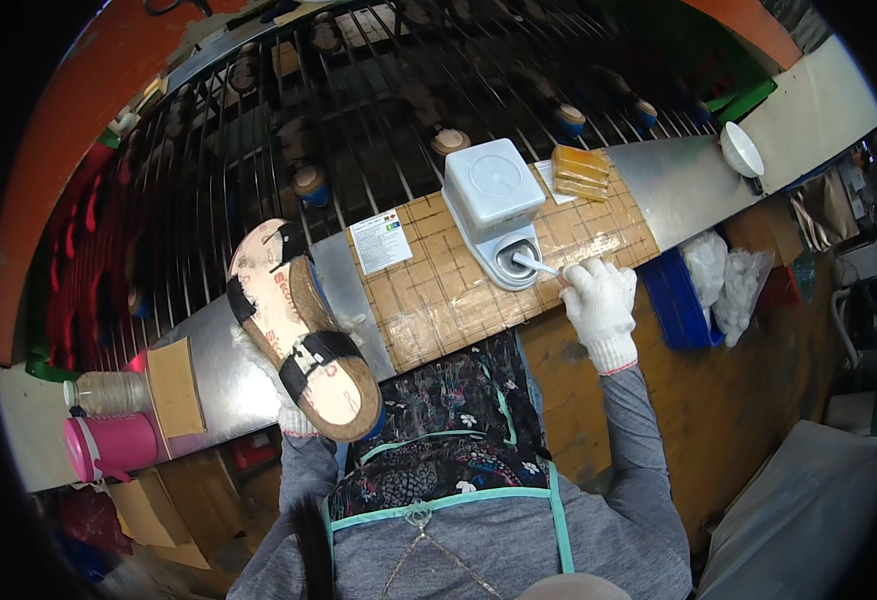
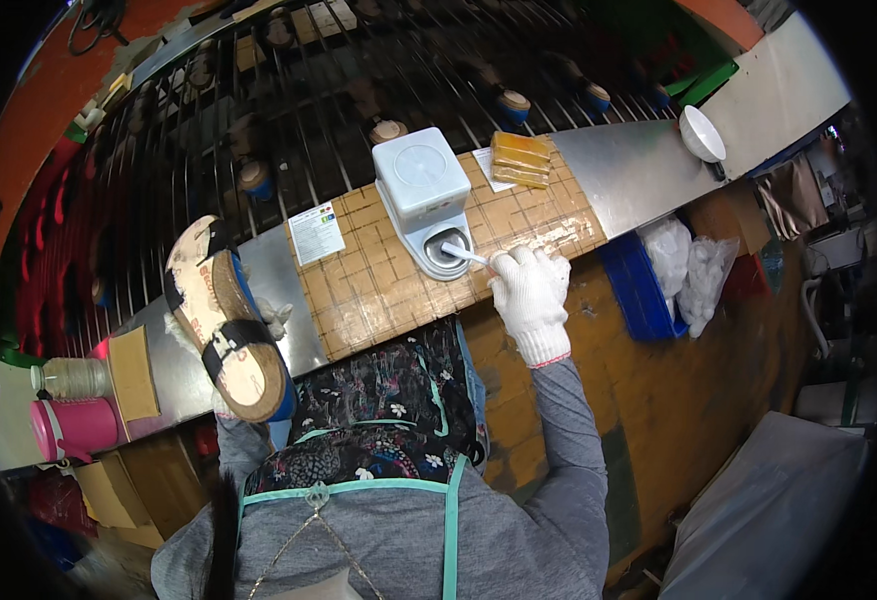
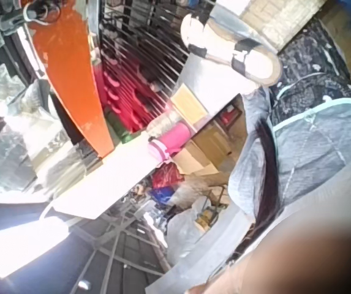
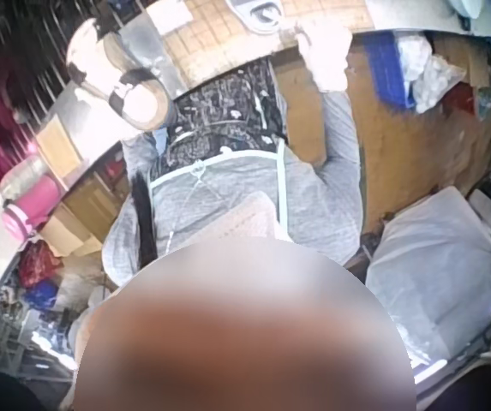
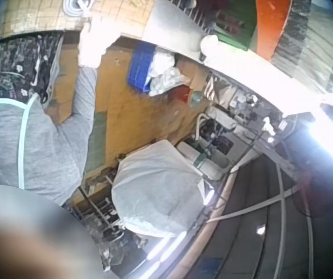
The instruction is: The person repeatedly cleans a pair of blue sandals with black straps using a toothbrush. They hold the sandals in one hand and scrub the straps and soles with the toothbrush in the other hand, occasionally dipping the brush into a small container on the counter.
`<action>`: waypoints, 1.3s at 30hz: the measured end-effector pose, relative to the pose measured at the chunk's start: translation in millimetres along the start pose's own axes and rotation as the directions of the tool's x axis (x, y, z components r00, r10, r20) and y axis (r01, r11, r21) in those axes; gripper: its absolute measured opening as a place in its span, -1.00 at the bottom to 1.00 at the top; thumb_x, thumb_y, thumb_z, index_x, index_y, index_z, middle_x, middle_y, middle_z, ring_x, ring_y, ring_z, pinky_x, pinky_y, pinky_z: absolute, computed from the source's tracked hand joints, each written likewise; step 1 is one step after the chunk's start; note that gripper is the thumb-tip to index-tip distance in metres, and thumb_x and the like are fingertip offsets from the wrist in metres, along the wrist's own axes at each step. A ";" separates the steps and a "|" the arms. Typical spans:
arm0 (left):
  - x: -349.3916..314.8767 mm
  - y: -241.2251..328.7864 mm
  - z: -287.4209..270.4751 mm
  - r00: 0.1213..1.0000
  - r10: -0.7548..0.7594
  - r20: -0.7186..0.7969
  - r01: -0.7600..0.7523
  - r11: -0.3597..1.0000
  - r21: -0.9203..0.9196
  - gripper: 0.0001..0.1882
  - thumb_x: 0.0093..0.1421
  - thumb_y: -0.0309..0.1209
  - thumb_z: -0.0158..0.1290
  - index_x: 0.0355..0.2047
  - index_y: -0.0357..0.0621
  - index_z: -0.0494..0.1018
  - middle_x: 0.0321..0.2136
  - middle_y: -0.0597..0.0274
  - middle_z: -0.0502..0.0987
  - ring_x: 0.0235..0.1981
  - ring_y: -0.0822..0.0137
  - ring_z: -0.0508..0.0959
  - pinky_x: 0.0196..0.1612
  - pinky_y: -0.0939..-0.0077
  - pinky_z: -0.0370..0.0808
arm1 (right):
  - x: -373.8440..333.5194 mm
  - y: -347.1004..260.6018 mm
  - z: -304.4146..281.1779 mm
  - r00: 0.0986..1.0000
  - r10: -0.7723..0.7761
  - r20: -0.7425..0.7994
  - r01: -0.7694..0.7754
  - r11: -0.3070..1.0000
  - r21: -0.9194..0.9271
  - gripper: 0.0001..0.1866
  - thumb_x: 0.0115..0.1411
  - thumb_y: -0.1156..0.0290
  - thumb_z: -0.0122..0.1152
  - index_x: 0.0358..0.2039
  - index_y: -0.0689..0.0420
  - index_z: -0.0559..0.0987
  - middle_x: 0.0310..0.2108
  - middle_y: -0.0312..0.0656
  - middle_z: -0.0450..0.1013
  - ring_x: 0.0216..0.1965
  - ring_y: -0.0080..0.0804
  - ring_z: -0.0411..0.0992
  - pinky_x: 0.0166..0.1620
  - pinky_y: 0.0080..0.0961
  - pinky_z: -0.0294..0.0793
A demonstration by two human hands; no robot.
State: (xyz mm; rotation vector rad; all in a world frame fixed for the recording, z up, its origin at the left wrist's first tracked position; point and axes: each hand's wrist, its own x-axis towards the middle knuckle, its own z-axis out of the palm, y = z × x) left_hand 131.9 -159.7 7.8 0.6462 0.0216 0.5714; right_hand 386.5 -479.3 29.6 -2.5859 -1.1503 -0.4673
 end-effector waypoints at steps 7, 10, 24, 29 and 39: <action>10.7 -23.2 10.9 0.967 -0.066 -0.247 0.046 0.995 -0.087 -0.11 0.27 0.24 -0.04 0.33 -0.25 0.15 -0.05 0.00 0.53 -0.16 0.14 0.60 0.08 0.12 0.57 | -5.3 4.2 3.9 0.744 0.408 0.529 -0.668 0.426 0.610 -0.81 0.21 0.30 0.25 -0.35 0.16 0.60 -0.57 -0.33 0.41 -0.51 -0.53 0.38 -0.44 -0.50 0.31; 14.5 -38.1 27.1 0.912 -0.199 -0.360 0.187 0.980 -0.069 -0.08 0.25 0.29 -0.03 0.32 -0.25 0.17 -0.02 0.00 0.54 -0.09 0.16 0.61 0.07 0.16 0.59 | 4.6 -20.4 -6.9 0.846 0.334 0.416 -0.533 0.477 0.699 -0.85 0.16 0.42 0.28 -0.34 0.25 0.60 -0.53 -0.34 0.39 -0.47 -0.59 0.34 -0.40 -0.51 0.33; 0.3 -17.2 69.5 0.976 -0.091 -0.196 0.186 0.812 0.553 -0.15 0.23 0.24 0.08 0.17 -0.35 0.37 -0.02 0.11 0.56 -0.01 0.39 0.53 0.08 0.46 0.49 | 48.6 -153.0 -34.6 0.998 0.016 -0.065 0.043 0.597 0.801 -0.81 0.06 0.43 0.44 -0.28 0.15 0.73 -0.36 -0.19 0.51 -0.28 -0.29 0.43 -0.18 -0.44 0.37; -1.8 -8.5 72.4 0.984 -0.086 -0.158 0.172 0.711 0.682 -0.17 0.23 0.13 0.12 0.21 -0.39 0.32 -0.01 0.08 0.55 0.04 0.33 0.51 0.12 0.40 0.46 | 60.3 -156.2 -31.5 0.995 0.007 -0.097 0.069 0.651 0.756 -0.82 0.06 0.42 0.44 -0.29 0.15 0.73 -0.33 -0.19 0.50 -0.30 -0.31 0.40 -0.19 -0.41 0.34; 1.9 -2.5 82.6 0.983 -0.064 -0.173 0.174 0.640 0.748 0.13 0.04 0.50 0.03 0.13 -0.46 0.33 -0.05 0.07 0.55 -0.01 0.32 0.54 0.07 0.42 0.50 | 85.6 -149.2 -31.4 0.957 -0.118 -0.266 0.257 0.772 0.581 -0.84 0.02 0.41 0.46 -0.34 0.10 0.72 -0.31 -0.24 0.52 -0.31 -0.31 0.39 -0.16 -0.41 0.29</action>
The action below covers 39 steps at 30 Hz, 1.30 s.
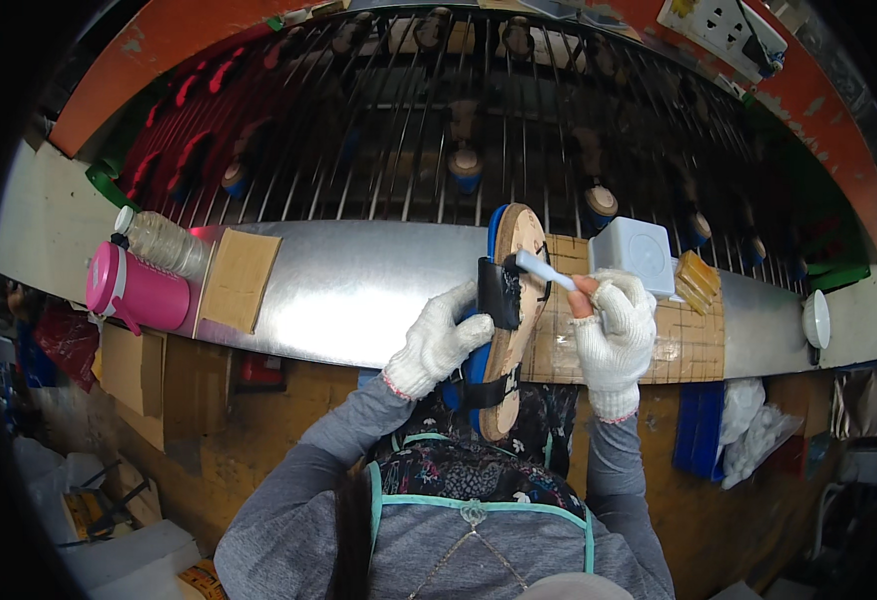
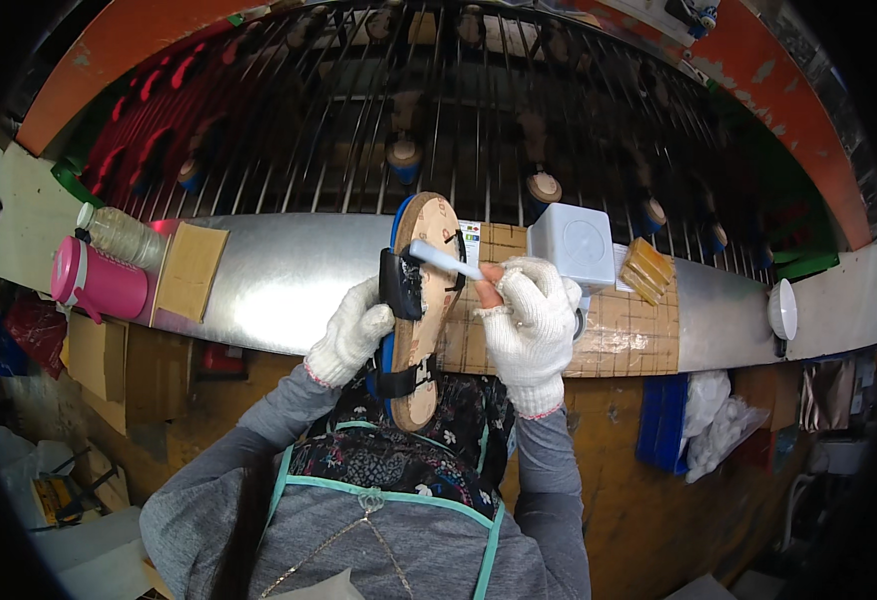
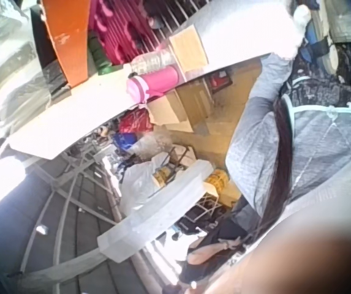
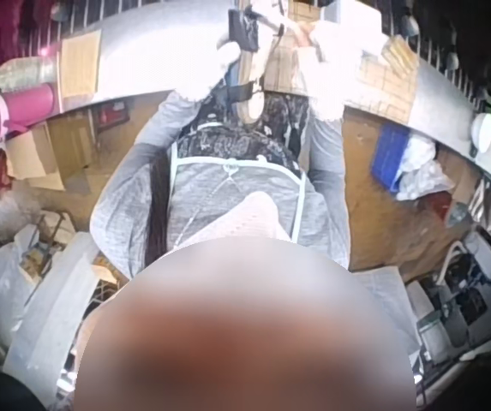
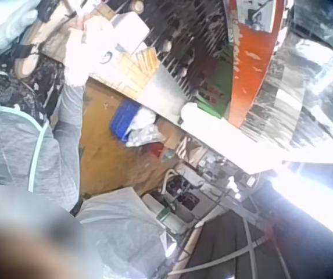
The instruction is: The person repeatedly cleans a pair of blue sandals with black straps using a toothbrush. They hold the sandals in one hand and scrub the straps and soles with the toothbrush in the other hand, occasionally dipping the brush into a small container on the counter.
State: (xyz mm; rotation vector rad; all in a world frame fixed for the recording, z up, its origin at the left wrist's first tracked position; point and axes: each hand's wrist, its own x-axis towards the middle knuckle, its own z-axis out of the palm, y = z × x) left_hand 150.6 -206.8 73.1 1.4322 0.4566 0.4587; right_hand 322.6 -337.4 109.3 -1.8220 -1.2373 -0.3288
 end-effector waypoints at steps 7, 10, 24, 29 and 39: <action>3.1 -1.9 -4.9 0.997 -0.067 0.035 0.066 0.998 0.020 0.12 0.01 0.51 0.07 0.04 -0.47 0.38 -0.12 0.12 0.57 -0.07 0.37 0.56 0.04 0.46 0.52 | -0.1 9.8 -9.4 0.993 -0.010 0.118 -0.002 0.995 0.100 -0.82 -0.01 0.41 0.47 -0.34 0.08 0.72 -0.33 -0.26 0.53 -0.26 -0.29 0.42 -0.16 -0.39 0.33; 5.8 -4.3 -5.2 0.995 -0.063 0.081 0.063 0.998 -0.006 0.11 0.03 0.51 0.06 0.03 -0.49 0.38 -0.12 0.11 0.57 -0.08 0.38 0.56 0.03 0.48 0.52 | -4.1 13.1 -13.3 0.992 -0.011 0.122 -0.001 0.995 0.102 -0.82 -0.02 0.42 0.47 -0.34 0.07 0.72 -0.32 -0.26 0.53 -0.25 -0.29 0.42 -0.16 -0.39 0.35; 14.0 -9.4 9.1 0.968 -0.167 0.186 0.219 0.925 -0.311 -0.20 0.31 0.27 -0.09 0.20 -0.24 0.34 -0.01 0.05 0.55 -0.07 0.32 0.62 0.00 0.42 0.60 | -26.1 28.0 -9.7 0.987 0.137 0.078 -0.155 0.937 0.312 -0.83 0.11 0.42 0.44 -0.29 0.21 0.71 -0.27 -0.20 0.51 -0.27 -0.39 0.44 -0.25 -0.48 0.46; 11.0 -5.3 12.9 0.977 -0.209 0.034 0.208 0.922 -0.327 -0.26 0.39 0.22 -0.21 0.22 -0.18 0.32 0.00 0.07 0.54 -0.08 0.36 0.62 -0.04 0.48 0.63 | -45.0 11.4 -12.3 0.954 0.215 0.207 -0.274 0.906 0.322 -0.80 0.14 0.40 0.41 -0.29 0.27 0.69 -0.32 -0.21 0.48 -0.28 -0.44 0.42 -0.28 -0.53 0.39; 10.6 -13.8 8.2 0.996 -0.090 -0.015 0.086 0.977 -0.197 -0.27 0.37 0.22 -0.14 0.15 -0.23 0.38 -0.11 0.16 0.58 -0.15 0.41 0.61 -0.06 0.49 0.60 | -39.4 -9.8 -5.3 0.995 0.102 0.018 -0.102 0.995 -0.002 -0.83 0.14 0.44 0.39 -0.26 0.22 0.70 -0.31 -0.15 0.49 -0.23 -0.25 0.43 -0.12 -0.38 0.38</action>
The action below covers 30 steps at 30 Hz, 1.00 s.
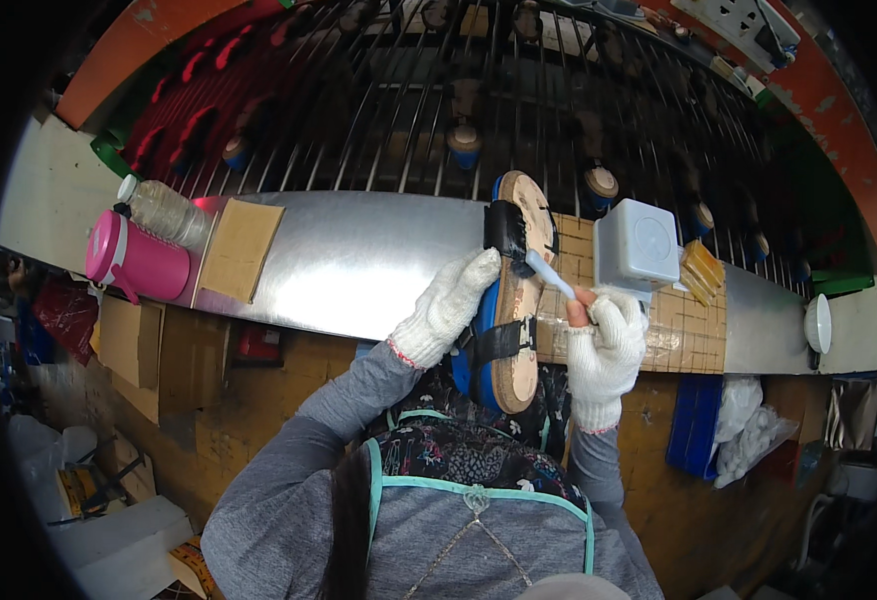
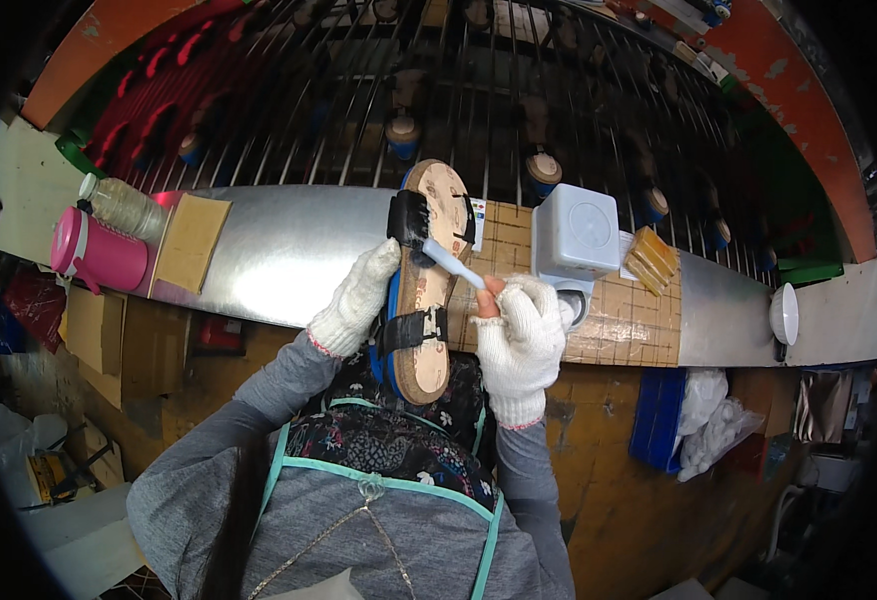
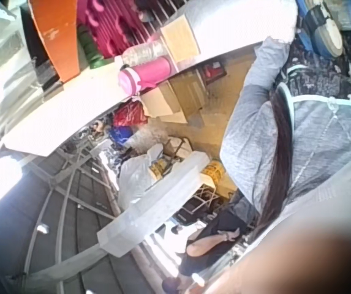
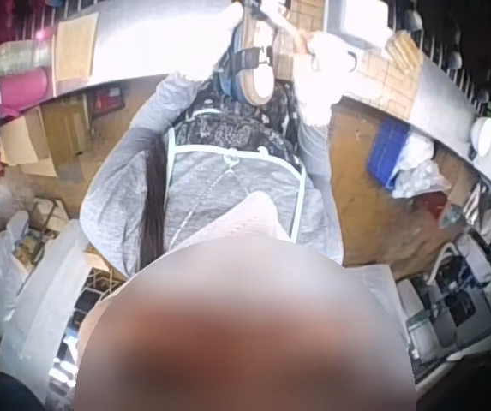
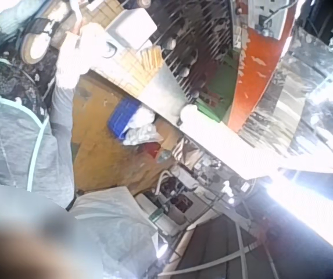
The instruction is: The person repeatedly cleans a pair of blue sandals with black straps using a toothbrush. They hold the sandals in one hand and scrub the straps and soles with the toothbrush in the other hand, occasionally dipping the brush into a small container on the counter.
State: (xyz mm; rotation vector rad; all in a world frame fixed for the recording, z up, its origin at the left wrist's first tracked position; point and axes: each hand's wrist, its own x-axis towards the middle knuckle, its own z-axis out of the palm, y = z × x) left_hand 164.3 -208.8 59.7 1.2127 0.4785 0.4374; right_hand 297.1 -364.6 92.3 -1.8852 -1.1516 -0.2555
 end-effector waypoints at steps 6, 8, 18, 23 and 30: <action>0.3 3.0 -5.0 0.999 -0.024 -0.029 0.027 0.996 0.080 -0.28 0.37 0.20 -0.13 0.14 -0.26 0.38 -0.11 0.17 0.58 -0.14 0.42 0.59 -0.06 0.51 0.58 | 6.6 4.9 1.9 0.990 -0.122 -0.066 0.117 0.990 -0.078 -0.77 -0.01 0.47 0.48 -0.28 0.12 0.71 -0.29 -0.20 0.51 -0.21 -0.23 0.45 -0.10 -0.38 0.34; 4.5 3.5 -7.0 0.999 -0.006 -0.034 0.009 0.996 0.088 -0.28 0.37 0.19 -0.13 0.13 -0.27 0.39 -0.12 0.17 0.58 -0.15 0.42 0.60 -0.07 0.51 0.59 | 3.1 8.0 2.6 0.999 -0.046 0.002 0.046 0.998 0.032 -0.78 -0.01 0.45 0.48 -0.29 0.13 0.71 -0.29 -0.19 0.51 -0.22 -0.23 0.44 -0.12 -0.38 0.35; 19.3 10.3 -8.9 0.995 0.020 -0.093 -0.017 1.000 0.024 -0.25 0.36 0.16 -0.08 0.07 -0.42 0.42 -0.18 0.06 0.59 -0.21 0.39 0.59 -0.12 0.53 0.57 | -11.8 19.9 -1.7 0.992 -0.013 0.127 -0.004 0.990 0.138 -0.80 0.00 0.41 0.47 -0.32 0.13 0.71 -0.32 -0.19 0.51 -0.25 -0.21 0.42 -0.16 -0.36 0.37; 32.9 7.9 -16.8 0.997 0.064 -0.046 -0.063 0.998 0.031 -0.35 0.38 0.12 -0.10 0.18 -0.19 0.36 -0.01 0.12 0.56 -0.05 0.36 0.60 0.01 0.44 0.59 | -17.7 18.9 -6.8 0.989 -0.001 0.147 -0.022 0.989 0.149 -0.81 -0.01 0.41 0.47 -0.34 0.13 0.71 -0.30 -0.19 0.53 -0.22 -0.20 0.43 -0.15 -0.36 0.38; 37.2 10.9 -18.1 0.996 0.060 -0.071 -0.059 0.998 0.009 -0.32 0.36 0.12 -0.05 0.13 -0.29 0.39 -0.04 0.09 0.56 -0.08 0.37 0.60 -0.01 0.48 0.59 | -11.0 21.7 -11.6 0.987 -0.024 0.160 -0.008 0.980 0.198 -0.80 -0.01 0.42 0.47 -0.32 0.14 0.71 -0.28 -0.16 0.54 -0.22 -0.20 0.45 -0.14 -0.36 0.40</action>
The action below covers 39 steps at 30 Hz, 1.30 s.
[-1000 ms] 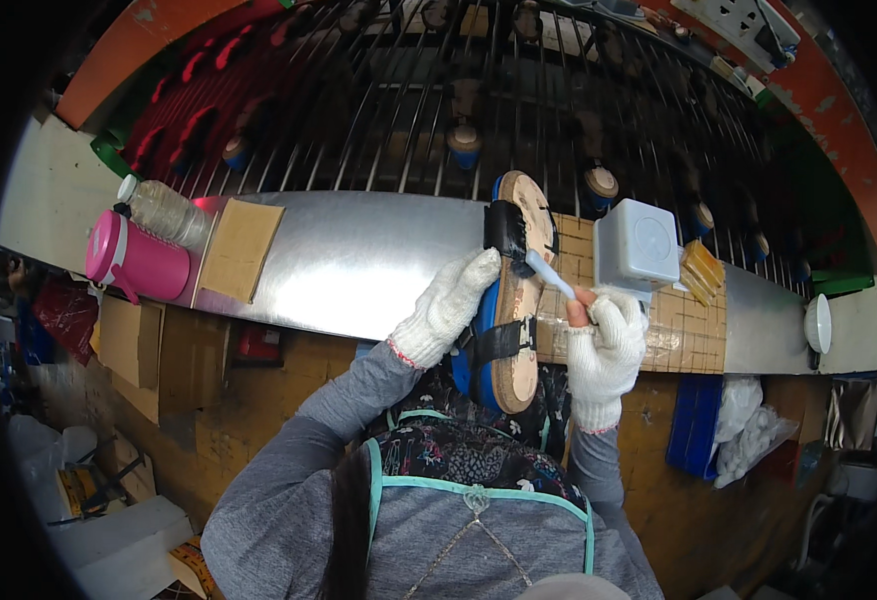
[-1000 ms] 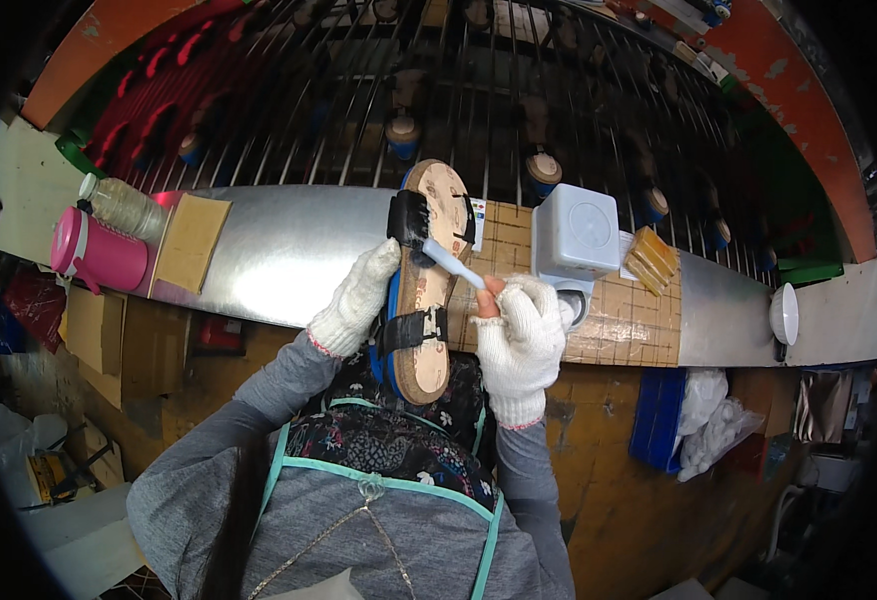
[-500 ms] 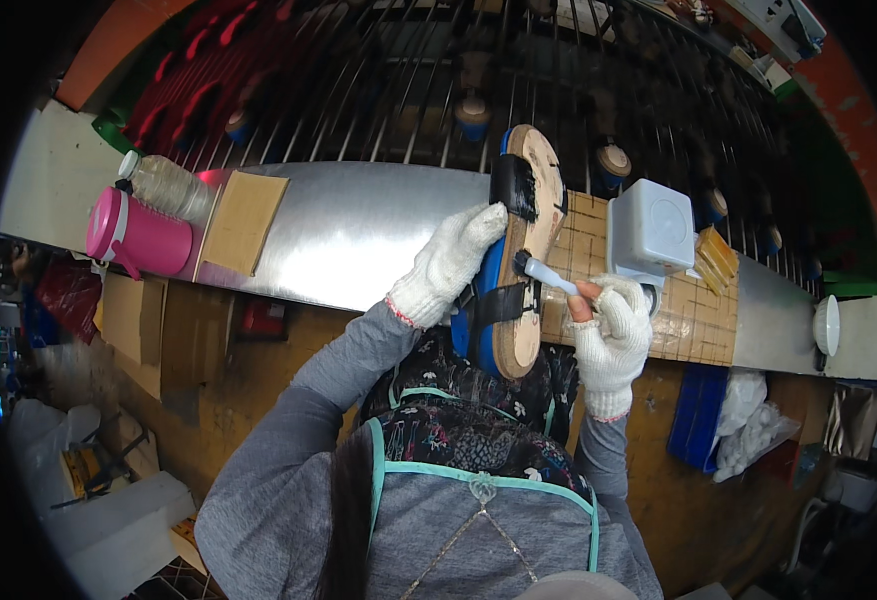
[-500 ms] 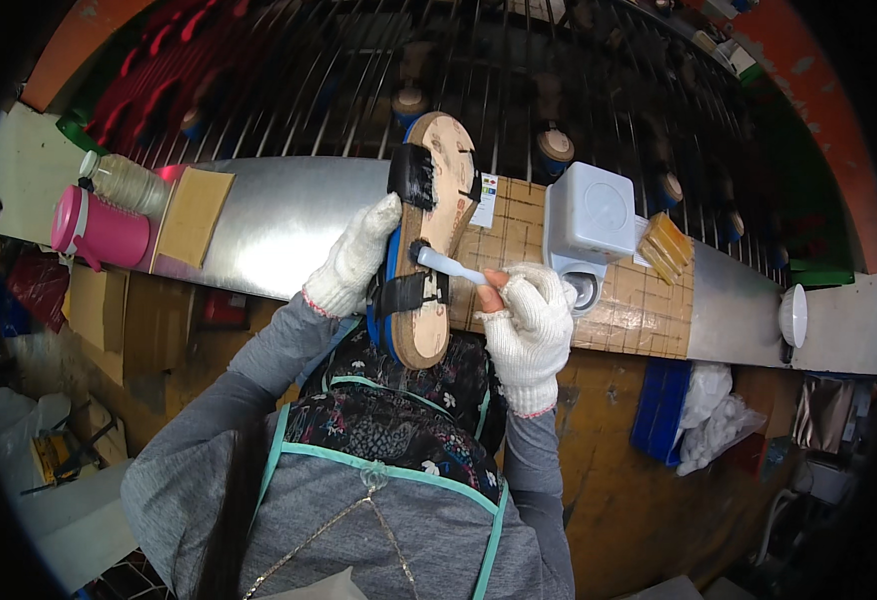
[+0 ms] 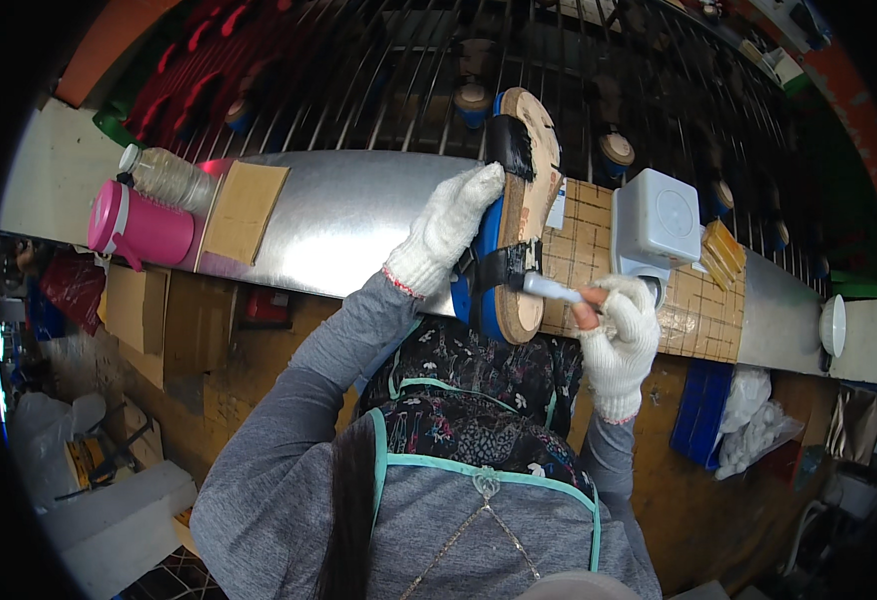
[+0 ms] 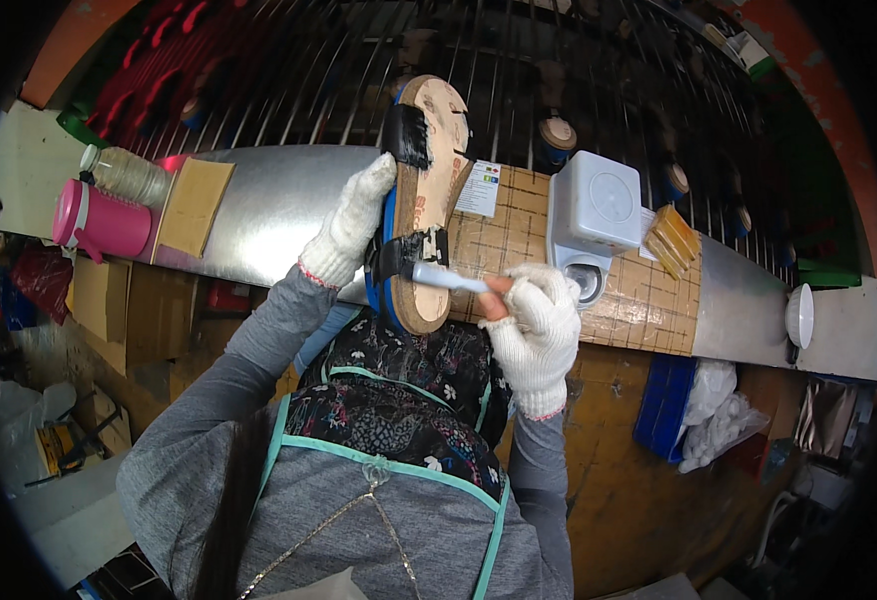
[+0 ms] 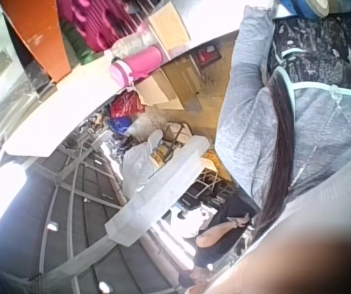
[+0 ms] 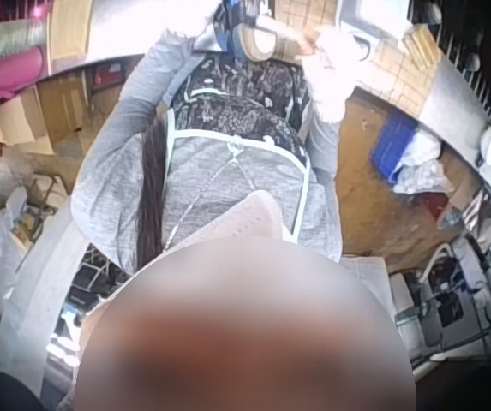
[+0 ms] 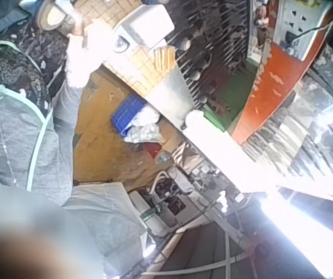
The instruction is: The person repeatedly cleans a pair of blue sandals with black straps using a toothbrush. They hold the sandals in one hand and scrub the straps and soles with the toothbrush in the other hand, occasionally dipping the brush into a small container on the counter.
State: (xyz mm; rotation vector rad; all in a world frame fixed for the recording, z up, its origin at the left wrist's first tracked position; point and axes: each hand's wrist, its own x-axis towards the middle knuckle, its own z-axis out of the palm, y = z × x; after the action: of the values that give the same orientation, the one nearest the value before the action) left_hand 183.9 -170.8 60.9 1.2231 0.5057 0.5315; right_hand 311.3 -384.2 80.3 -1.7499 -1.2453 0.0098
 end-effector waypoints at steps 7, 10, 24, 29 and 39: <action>-3.3 4.0 7.1 0.999 0.032 -0.005 -0.032 0.999 -0.011 -0.31 0.34 0.10 0.01 0.06 -0.41 0.42 -0.14 0.08 0.58 -0.16 0.41 0.59 -0.05 0.55 0.56 | 12.4 0.2 1.2 1.000 -0.015 0.012 0.016 0.995 -0.099 -0.80 0.02 0.40 0.46 -0.32 0.16 0.70 -0.28 -0.16 0.52 -0.23 -0.19 0.45 -0.18 -0.32 0.39; -3.3 6.1 6.1 1.000 0.028 -0.008 -0.028 1.000 -0.010 -0.33 0.36 0.07 0.01 0.06 -0.42 0.42 -0.15 0.09 0.58 -0.16 0.43 0.59 -0.05 0.56 0.56 | 10.0 -2.4 -1.7 0.998 -0.008 0.062 0.014 0.995 -0.102 -0.80 0.01 0.39 0.46 -0.33 0.15 0.70 -0.30 -0.16 0.51 -0.25 -0.18 0.44 -0.18 -0.33 0.38; -9.1 -3.6 5.7 0.999 -0.040 -0.012 0.038 0.990 -0.134 -0.34 0.36 0.13 -0.05 0.16 -0.20 0.38 -0.09 0.11 0.58 -0.15 0.38 0.63 -0.14 0.50 0.66 | 24.9 21.4 18.0 0.986 0.164 0.038 -0.168 0.945 0.280 -0.84 0.22 0.45 0.30 -0.32 0.31 0.62 -0.36 -0.24 0.40 -0.40 -0.55 0.34 -0.40 -0.59 0.31; -7.4 -0.6 -7.3 0.981 -0.039 -0.190 0.029 0.998 -0.055 -0.32 0.35 0.10 0.00 0.14 -0.32 0.39 -0.10 0.09 0.58 -0.12 0.39 0.60 -0.06 0.52 0.60 | -4.9 5.0 -4.1 0.906 0.332 0.262 -0.402 0.869 0.290 -0.80 0.15 0.41 0.37 -0.30 0.30 0.66 -0.38 -0.20 0.42 -0.35 -0.47 0.40 -0.29 -0.52 0.36; -6.7 1.7 -14.2 0.962 0.081 -0.262 -0.068 0.996 0.059 -0.31 0.31 0.00 0.13 0.13 -0.43 0.39 -0.09 -0.02 0.57 -0.12 0.33 0.59 -0.03 0.51 0.56 | -0.8 -9.6 -4.9 0.973 0.184 0.141 -0.185 0.983 -0.008 -0.82 0.12 0.40 0.40 -0.32 0.24 0.68 -0.38 -0.16 0.47 -0.33 -0.29 0.44 -0.23 -0.41 0.37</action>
State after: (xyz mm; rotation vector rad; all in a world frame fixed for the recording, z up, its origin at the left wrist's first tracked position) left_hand 169.7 -164.1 59.3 1.2282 0.7036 0.7561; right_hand 306.4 -387.8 89.2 -1.8814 -1.1761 0.2490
